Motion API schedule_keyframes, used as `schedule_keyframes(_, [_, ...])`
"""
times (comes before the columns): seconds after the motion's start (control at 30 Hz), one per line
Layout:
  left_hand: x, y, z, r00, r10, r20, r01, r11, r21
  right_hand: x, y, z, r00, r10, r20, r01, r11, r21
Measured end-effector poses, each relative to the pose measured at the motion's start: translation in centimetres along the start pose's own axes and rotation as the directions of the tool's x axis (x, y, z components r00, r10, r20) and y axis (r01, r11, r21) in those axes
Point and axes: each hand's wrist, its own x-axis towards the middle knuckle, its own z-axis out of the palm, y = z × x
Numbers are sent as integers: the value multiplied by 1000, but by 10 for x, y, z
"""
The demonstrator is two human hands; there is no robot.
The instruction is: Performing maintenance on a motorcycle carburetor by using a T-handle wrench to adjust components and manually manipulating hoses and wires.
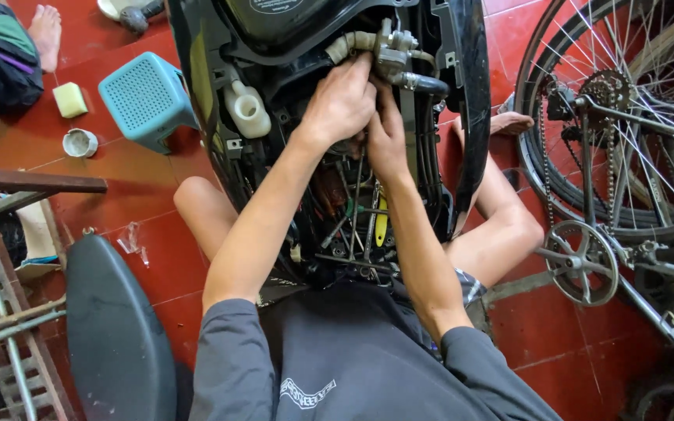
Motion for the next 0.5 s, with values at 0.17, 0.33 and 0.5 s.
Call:
schedule_keyframes(0.17, [-5, 14, -2, 972, -217, 87, 234, 901, -365, 1, 11, -5, 999, -29, -46, 23, 991, -133])
schedule_keyframes(0.33, [-2, 22, -2, 953, -292, 84, 301, 866, -400, 0, -2, 5, 995, 82, -64, -72, 988, 139])
schedule_keyframes(0.5, [6, 8, 11, 967, -248, 55, 252, 915, -314, -4, 5, 7, 992, 42, -122, -42, 999, -2])
